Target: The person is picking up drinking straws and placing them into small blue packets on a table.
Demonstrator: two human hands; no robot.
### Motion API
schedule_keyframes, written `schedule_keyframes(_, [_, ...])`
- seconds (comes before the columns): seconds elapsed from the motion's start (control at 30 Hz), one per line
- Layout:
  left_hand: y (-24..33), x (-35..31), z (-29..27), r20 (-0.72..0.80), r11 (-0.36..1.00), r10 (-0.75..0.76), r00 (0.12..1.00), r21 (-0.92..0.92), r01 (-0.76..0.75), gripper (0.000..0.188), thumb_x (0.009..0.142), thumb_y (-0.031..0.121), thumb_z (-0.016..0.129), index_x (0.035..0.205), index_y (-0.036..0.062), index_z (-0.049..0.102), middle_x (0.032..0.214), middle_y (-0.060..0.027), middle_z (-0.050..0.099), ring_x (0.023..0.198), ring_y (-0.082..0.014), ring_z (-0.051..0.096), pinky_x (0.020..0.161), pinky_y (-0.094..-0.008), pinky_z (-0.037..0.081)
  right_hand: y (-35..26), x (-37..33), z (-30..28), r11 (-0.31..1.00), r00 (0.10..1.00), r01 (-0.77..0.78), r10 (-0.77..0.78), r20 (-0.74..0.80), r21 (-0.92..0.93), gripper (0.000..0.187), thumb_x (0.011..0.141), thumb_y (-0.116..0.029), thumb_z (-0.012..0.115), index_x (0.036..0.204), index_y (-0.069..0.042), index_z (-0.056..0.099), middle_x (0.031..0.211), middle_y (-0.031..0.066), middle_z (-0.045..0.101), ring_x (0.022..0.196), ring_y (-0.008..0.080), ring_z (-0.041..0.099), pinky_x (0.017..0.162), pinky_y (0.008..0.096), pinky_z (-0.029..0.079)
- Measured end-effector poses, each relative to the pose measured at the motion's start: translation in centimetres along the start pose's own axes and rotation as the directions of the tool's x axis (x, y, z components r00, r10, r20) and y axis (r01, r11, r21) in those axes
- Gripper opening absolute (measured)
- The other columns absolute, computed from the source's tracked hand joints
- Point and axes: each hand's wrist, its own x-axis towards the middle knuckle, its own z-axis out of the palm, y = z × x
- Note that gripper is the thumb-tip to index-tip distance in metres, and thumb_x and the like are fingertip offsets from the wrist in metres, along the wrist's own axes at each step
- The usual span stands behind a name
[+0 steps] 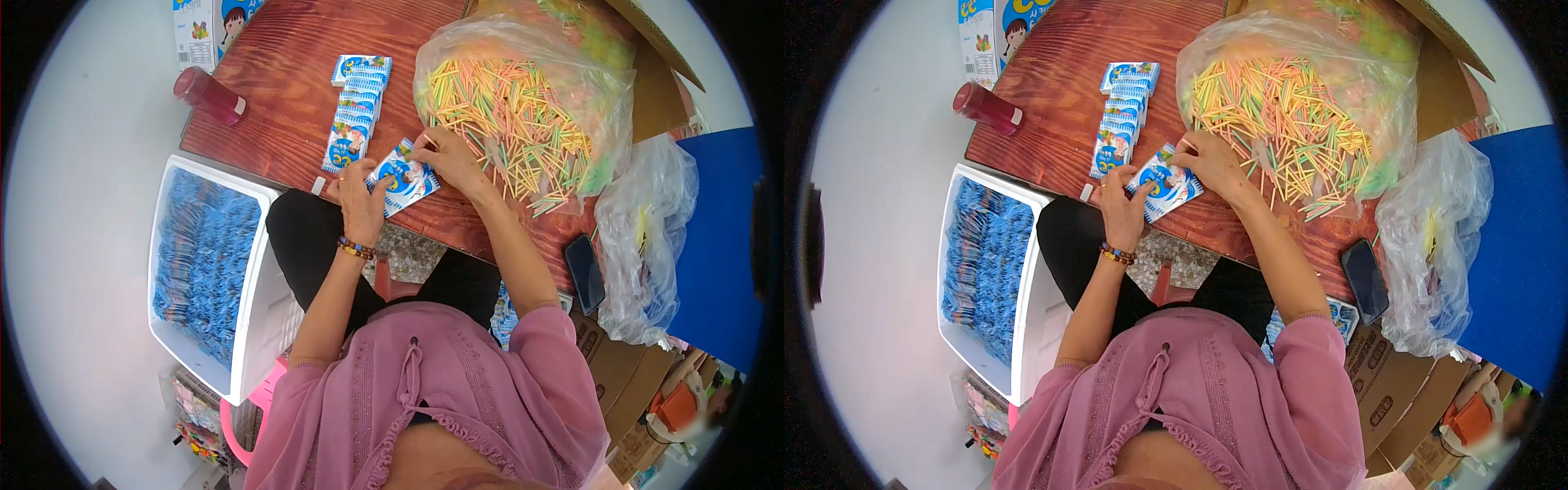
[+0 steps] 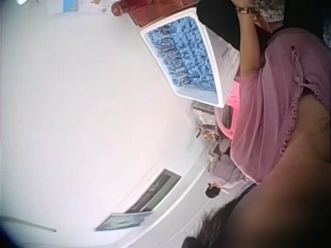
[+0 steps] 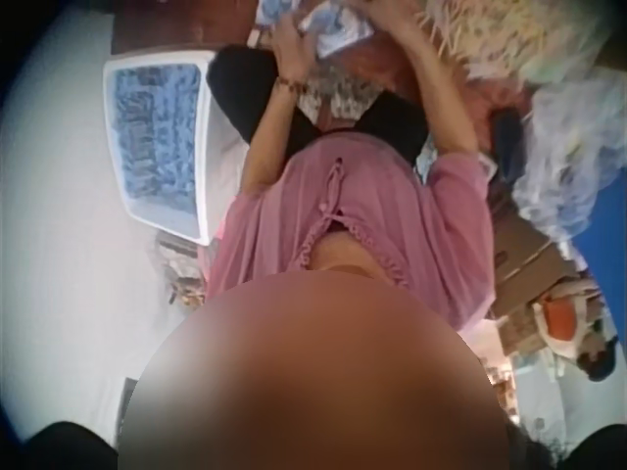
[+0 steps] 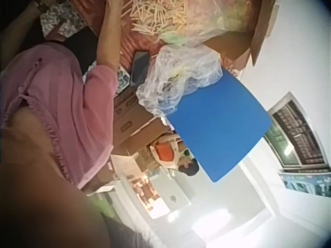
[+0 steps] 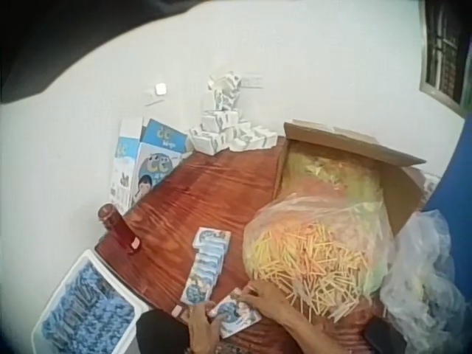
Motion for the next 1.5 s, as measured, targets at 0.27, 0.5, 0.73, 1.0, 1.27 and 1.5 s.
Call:
schedule_keyframes(0.27, [1.0, 1.6, -1.4, 0.158, 0.958, 0.241, 0.958, 0.121, -0.261, 0.032, 0.080, 0.018, 0.069, 0.109, 0.0077, 0.061, 0.098, -0.0078, 0.066, 0.089, -0.0212, 0.058, 0.088, -0.0359, 0.029, 1.0, -0.1, -0.4, 0.987, 0.996, 0.026, -0.012, -0.085, 0.161, 0.026, 0.082, -0.010, 0.068, 0.105, 0.000, 0.061, 0.094, 0.0022, 0.061, 0.087, 0.0085, 0.055, 0.076, 0.0234, 0.045])
schedule_keyframes(0.5, [1.3, 2.1, -2.1, 0.160, 0.932, 0.290, 0.944, 0.176, -0.316, 0.039, 0.078, 0.017, 0.071, 0.114, 0.0070, 0.061, 0.095, -0.0078, 0.066, 0.090, -0.0200, 0.060, 0.087, -0.0366, 0.032, -0.8, -0.3, -1.0, 0.889, 0.999, -0.052, 0.040, 0.036, 0.454, 0.021, 0.084, -0.006, 0.066, 0.104, 0.000, 0.061, 0.091, 0.0024, 0.064, 0.080, 0.0063, 0.058, 0.069, 0.0205, 0.047])
schedule_keyframes(0.73, [1.7, 2.3, -1.3, 0.451, 0.447, -0.297, 0.842, -0.713, 0.540, 0.020, 0.084, 0.004, 0.067, 0.104, -0.0008, 0.064, 0.094, -0.0055, 0.068, 0.083, -0.0089, 0.063, 0.069, -0.0223, 0.052, -0.4, -1.2, -1.1, 0.826, 0.998, -0.041, 0.005, 0.065, 0.562, 0.011, 0.086, -0.006, 0.065, 0.095, -0.002, 0.062, 0.084, 0.0015, 0.064, 0.072, 0.0050, 0.058, 0.062, 0.0186, 0.044])
schedule_keyframes(1.0, [3.2, 2.2, 0.0, 0.420, 0.236, -0.337, 0.843, -0.829, 0.508, 0.014, 0.083, 0.005, 0.069, 0.095, -0.0015, 0.066, 0.085, -0.0062, 0.068, 0.070, -0.0080, 0.063, 0.061, -0.0213, 0.051, -1.5, -2.9, -1.5, 0.924, 0.994, 0.095, -0.072, -0.077, 0.369, 0.009, 0.083, -0.006, 0.066, 0.090, -0.002, 0.063, 0.076, -0.0011, 0.060, 0.068, 0.0048, 0.052, 0.061, 0.0214, 0.042])
schedule_keyframes(1.27, [3.4, 1.2, 0.5, 0.092, 0.843, -0.164, 0.982, -0.504, 0.188, 0.011, 0.083, 0.006, 0.070, 0.090, -0.0022, 0.066, 0.082, -0.0043, 0.067, 0.066, -0.0062, 0.061, 0.058, -0.0208, 0.049, -2.9, -4.3, -2.1, 0.905, 0.995, 0.089, -0.062, -0.079, 0.417, 0.010, 0.085, -0.008, 0.065, 0.092, -0.001, 0.064, 0.081, -0.0005, 0.059, 0.077, 0.0057, 0.054, 0.066, 0.0217, 0.043])
schedule_keyframes(1.5, [4.2, 1.2, 0.8, 0.377, 0.421, -0.361, 0.853, -0.751, 0.510, 0.009, 0.083, 0.006, 0.070, 0.084, -0.0025, 0.067, 0.077, -0.0010, 0.066, 0.064, -0.0025, 0.057, 0.054, -0.0189, 0.045, -2.7, -4.5, -2.7, 0.936, 0.995, 0.083, -0.062, -0.073, 0.341, 0.011, 0.086, -0.008, 0.063, 0.093, 0.000, 0.066, 0.082, 0.0004, 0.059, 0.075, 0.0055, 0.053, 0.065, 0.0221, 0.043])
